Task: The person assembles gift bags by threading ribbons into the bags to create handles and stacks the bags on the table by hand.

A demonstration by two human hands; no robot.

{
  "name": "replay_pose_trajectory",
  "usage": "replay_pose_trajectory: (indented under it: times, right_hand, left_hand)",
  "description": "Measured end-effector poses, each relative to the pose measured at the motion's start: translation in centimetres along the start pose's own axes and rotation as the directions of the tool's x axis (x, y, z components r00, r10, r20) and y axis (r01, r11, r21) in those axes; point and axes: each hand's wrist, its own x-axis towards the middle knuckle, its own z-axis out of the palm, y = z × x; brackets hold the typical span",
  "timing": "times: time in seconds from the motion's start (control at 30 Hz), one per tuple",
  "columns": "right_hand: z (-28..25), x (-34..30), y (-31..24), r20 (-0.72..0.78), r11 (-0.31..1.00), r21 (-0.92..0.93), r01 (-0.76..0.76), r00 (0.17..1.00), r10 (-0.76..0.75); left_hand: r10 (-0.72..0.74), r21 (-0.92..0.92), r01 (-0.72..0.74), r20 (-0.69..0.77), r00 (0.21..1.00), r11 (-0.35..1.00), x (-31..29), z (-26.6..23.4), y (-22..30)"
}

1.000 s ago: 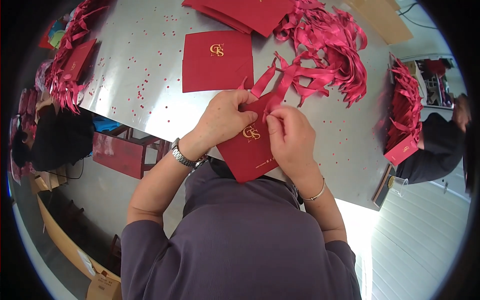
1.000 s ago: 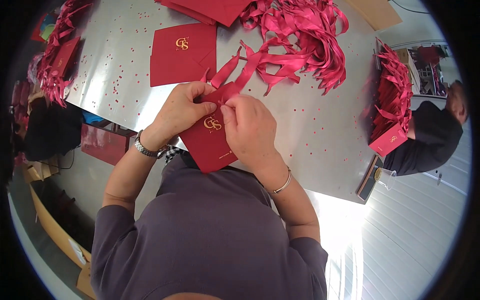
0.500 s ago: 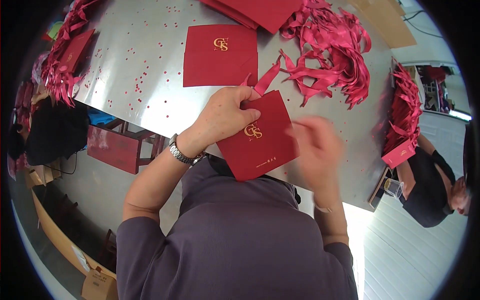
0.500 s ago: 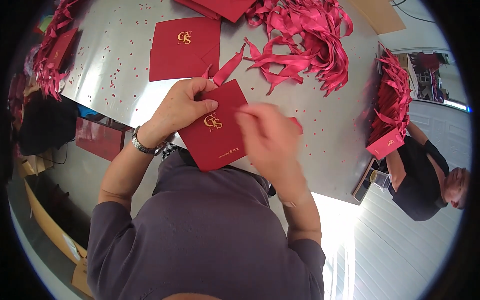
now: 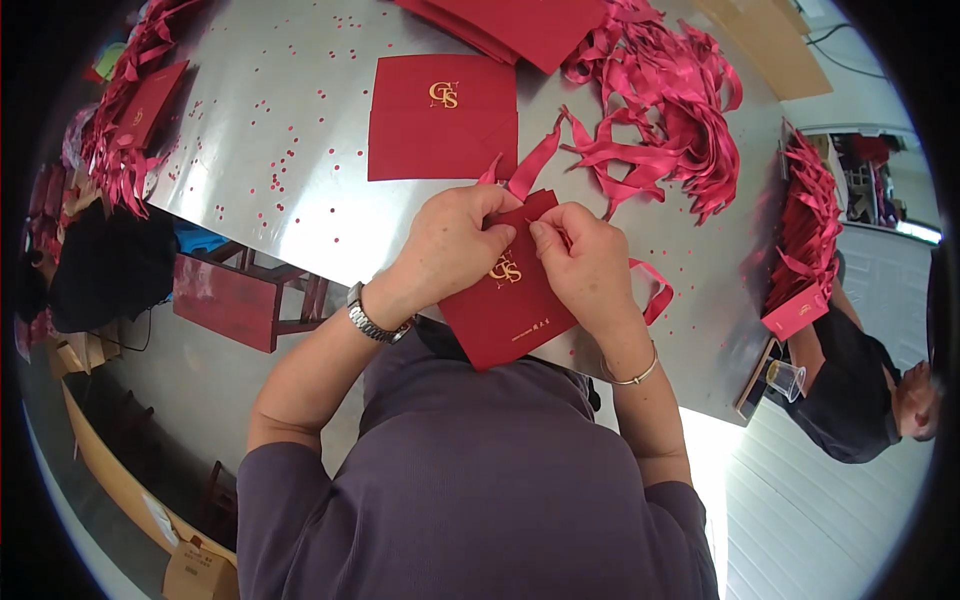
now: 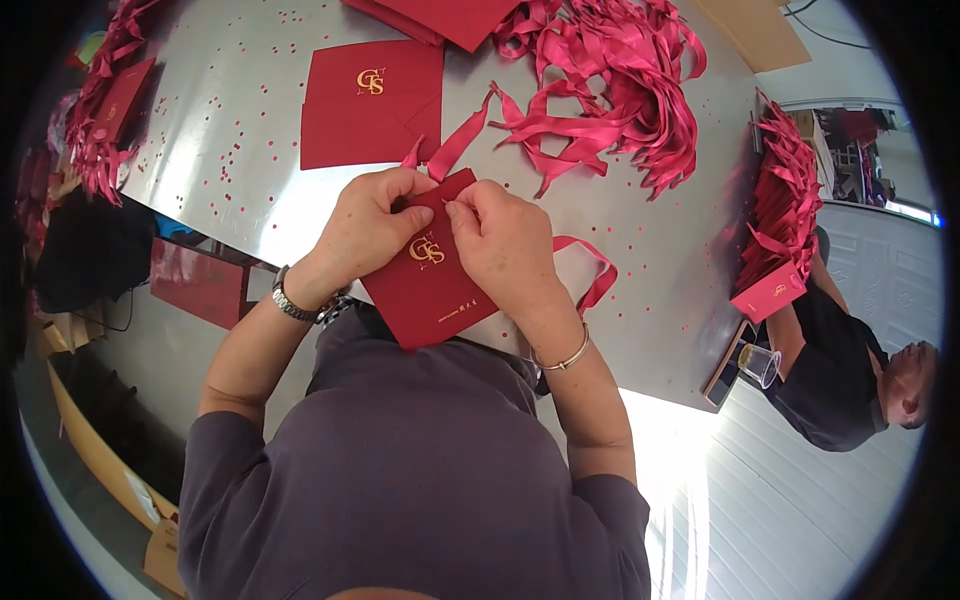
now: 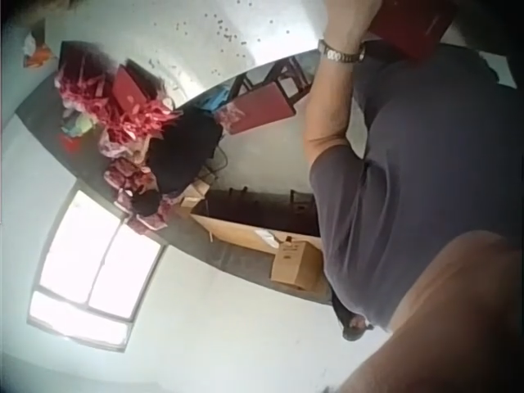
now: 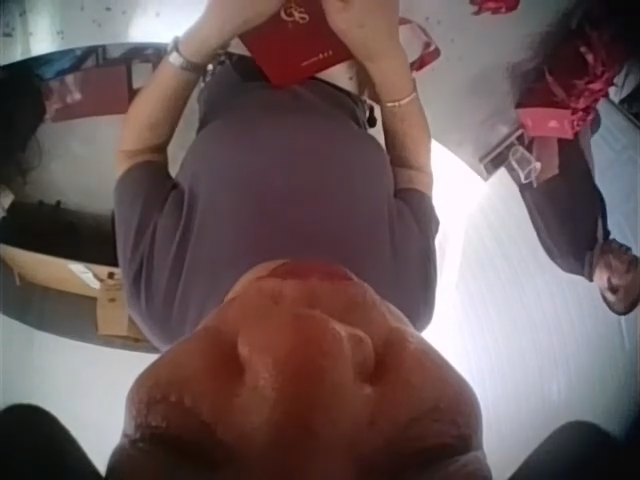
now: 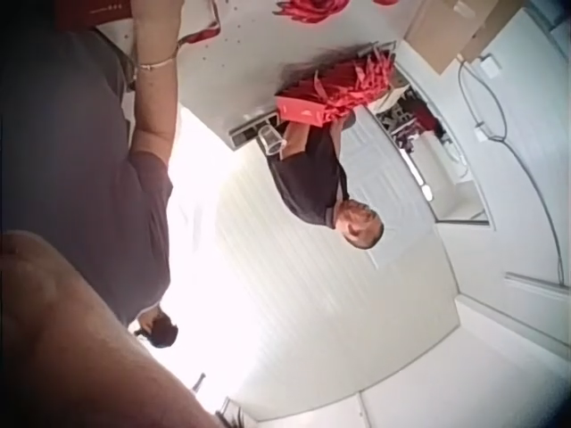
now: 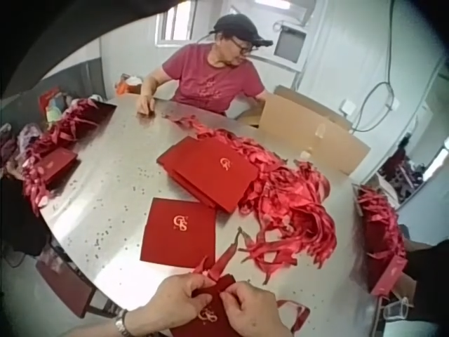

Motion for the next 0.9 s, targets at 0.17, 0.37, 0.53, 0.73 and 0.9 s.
replay_pose_trajectory:
  times: [0.17, 0.37, 0.53, 0.73, 0.9]
  right_hand:
    - [0.2, 0.6, -0.7, 0.013, 0.977, -0.199, 0.074, 0.997, -0.072]
    - [0.6, 0.6, -1.1, 0.196, 0.719, -0.603, 0.346, 0.938, -0.287]
    - [0.4, 0.8, -0.7, 0.069, 0.884, -0.374, 0.280, 0.959, -0.274]
    - [-0.3, 1.3, -1.8, 0.255, 0.686, -0.560, 0.464, 0.885, -0.390]
    - [-1.2, 1.1, -1.1, 0.196, 0.917, -0.316, 0.244, 0.962, -0.188]
  left_hand:
    - [0.100, 0.119, -0.095, -0.034, 0.994, 0.988, -0.3, 0.0, 0.0]
    - [0.151, 0.131, -0.144, -0.043, 0.988, 0.981, -0.2, 0.2, -0.3]
    - [0.185, 0.214, -0.174, -0.034, 0.982, 0.961, -0.6, 0.2, 0.2]
    - [0.219, 0.212, -0.215, 0.003, 0.976, 0.953, -0.5, -0.1, 0.0]
    - [0.248, 0.107, -0.240, -0.069, 0.966, 0.965, -0.5, 0.0, -0.8]
